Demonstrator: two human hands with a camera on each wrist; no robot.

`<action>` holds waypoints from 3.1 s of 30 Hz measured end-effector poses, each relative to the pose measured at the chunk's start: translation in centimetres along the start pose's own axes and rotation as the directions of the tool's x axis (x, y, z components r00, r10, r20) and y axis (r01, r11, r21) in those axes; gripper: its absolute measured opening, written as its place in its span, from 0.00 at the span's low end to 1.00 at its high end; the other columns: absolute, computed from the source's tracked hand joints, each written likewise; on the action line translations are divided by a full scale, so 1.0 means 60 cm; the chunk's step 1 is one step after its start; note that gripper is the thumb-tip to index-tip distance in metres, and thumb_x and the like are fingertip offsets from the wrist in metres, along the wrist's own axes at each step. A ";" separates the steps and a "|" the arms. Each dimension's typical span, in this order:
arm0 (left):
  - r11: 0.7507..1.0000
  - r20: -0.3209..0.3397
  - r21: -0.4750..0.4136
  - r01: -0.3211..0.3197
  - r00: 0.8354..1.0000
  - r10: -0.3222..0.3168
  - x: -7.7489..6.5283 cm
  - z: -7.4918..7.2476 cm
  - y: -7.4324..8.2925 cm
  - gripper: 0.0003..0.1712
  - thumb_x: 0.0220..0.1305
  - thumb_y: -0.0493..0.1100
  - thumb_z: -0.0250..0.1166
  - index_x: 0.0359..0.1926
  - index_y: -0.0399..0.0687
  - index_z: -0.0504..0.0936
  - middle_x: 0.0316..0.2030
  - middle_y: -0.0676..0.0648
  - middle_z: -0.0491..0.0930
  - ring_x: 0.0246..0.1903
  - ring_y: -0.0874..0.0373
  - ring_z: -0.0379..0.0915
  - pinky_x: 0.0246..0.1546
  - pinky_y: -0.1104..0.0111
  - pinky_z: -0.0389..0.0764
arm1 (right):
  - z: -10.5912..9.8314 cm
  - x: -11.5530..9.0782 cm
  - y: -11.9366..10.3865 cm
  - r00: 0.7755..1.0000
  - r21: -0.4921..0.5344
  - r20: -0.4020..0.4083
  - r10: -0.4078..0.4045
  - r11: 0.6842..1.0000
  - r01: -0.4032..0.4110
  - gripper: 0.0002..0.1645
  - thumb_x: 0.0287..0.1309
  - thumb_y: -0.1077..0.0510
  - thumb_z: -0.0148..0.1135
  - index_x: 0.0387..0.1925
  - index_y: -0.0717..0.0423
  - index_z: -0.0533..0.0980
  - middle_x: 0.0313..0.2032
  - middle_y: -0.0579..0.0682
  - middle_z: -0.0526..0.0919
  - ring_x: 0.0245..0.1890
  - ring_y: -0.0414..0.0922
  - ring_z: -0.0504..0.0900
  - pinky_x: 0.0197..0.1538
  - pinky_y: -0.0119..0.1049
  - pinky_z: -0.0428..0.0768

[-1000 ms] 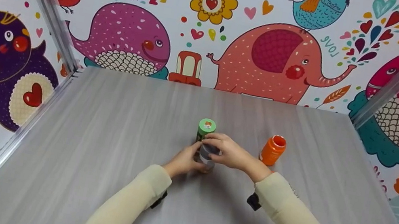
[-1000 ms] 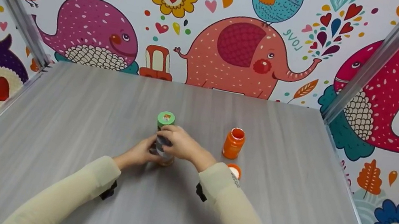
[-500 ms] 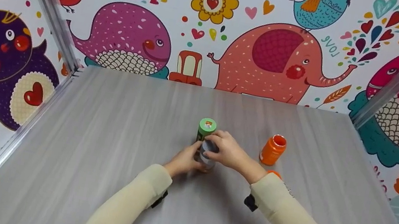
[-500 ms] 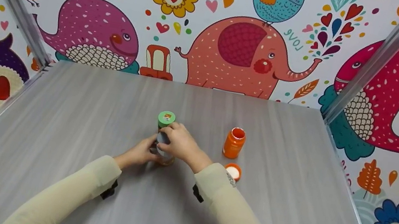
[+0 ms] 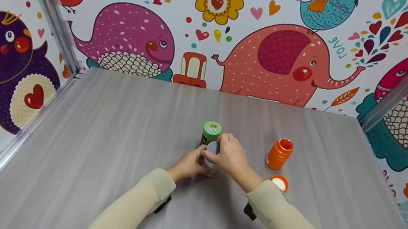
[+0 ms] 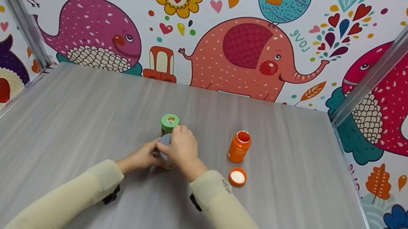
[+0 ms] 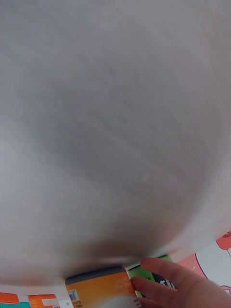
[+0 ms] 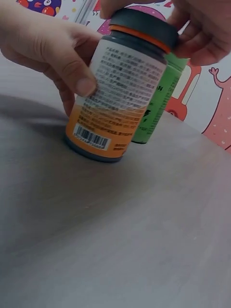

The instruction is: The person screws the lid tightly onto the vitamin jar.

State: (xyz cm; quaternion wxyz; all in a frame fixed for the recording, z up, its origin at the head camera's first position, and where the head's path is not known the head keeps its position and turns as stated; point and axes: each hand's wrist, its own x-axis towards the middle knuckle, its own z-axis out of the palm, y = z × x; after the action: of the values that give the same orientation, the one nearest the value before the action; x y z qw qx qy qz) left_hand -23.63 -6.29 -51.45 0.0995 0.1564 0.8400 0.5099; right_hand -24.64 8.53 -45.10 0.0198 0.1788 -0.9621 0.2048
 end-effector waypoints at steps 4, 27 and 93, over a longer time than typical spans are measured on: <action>1.000 0.001 -0.020 -0.018 1.000 0.018 -0.001 0.000 -0.003 0.36 0.49 0.38 0.70 0.60 0.46 0.66 0.46 0.46 0.77 0.34 0.59 0.72 0.39 0.66 0.76 | 0.004 0.001 -0.004 1.000 -0.094 -0.018 0.012 0.995 -0.014 0.33 0.46 0.34 0.63 0.32 0.59 0.65 0.27 0.51 0.68 0.27 0.46 0.66 0.29 0.36 0.65; 1.000 -0.005 0.027 -0.005 1.000 0.005 -0.001 0.006 -0.003 0.42 0.51 0.44 0.70 0.64 0.40 0.61 0.53 0.42 0.73 0.51 0.51 0.72 0.51 0.59 0.72 | -0.069 0.008 0.039 0.791 0.257 0.394 -0.468 0.883 0.394 0.30 0.55 0.77 0.49 0.60 0.60 0.68 0.66 0.60 0.58 0.65 0.57 0.59 0.62 0.52 0.62; 0.999 -0.002 0.013 0.034 0.999 -0.034 0.001 0.008 -0.011 0.39 0.50 0.44 0.70 0.62 0.42 0.64 0.55 0.43 0.73 0.51 0.51 0.71 0.52 0.59 0.71 | -0.068 0.006 0.041 0.802 0.053 0.357 -0.478 0.868 0.494 0.23 0.58 0.66 0.57 0.56 0.56 0.73 0.57 0.60 0.69 0.54 0.53 0.72 0.55 0.45 0.73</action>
State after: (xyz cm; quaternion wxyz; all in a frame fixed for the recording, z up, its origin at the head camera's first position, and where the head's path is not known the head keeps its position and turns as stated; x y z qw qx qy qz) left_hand -23.62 -6.18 -52.23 0.1062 0.1421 0.8461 0.5027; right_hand -26.01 12.10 -42.29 -0.1005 0.4530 -0.8754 0.1360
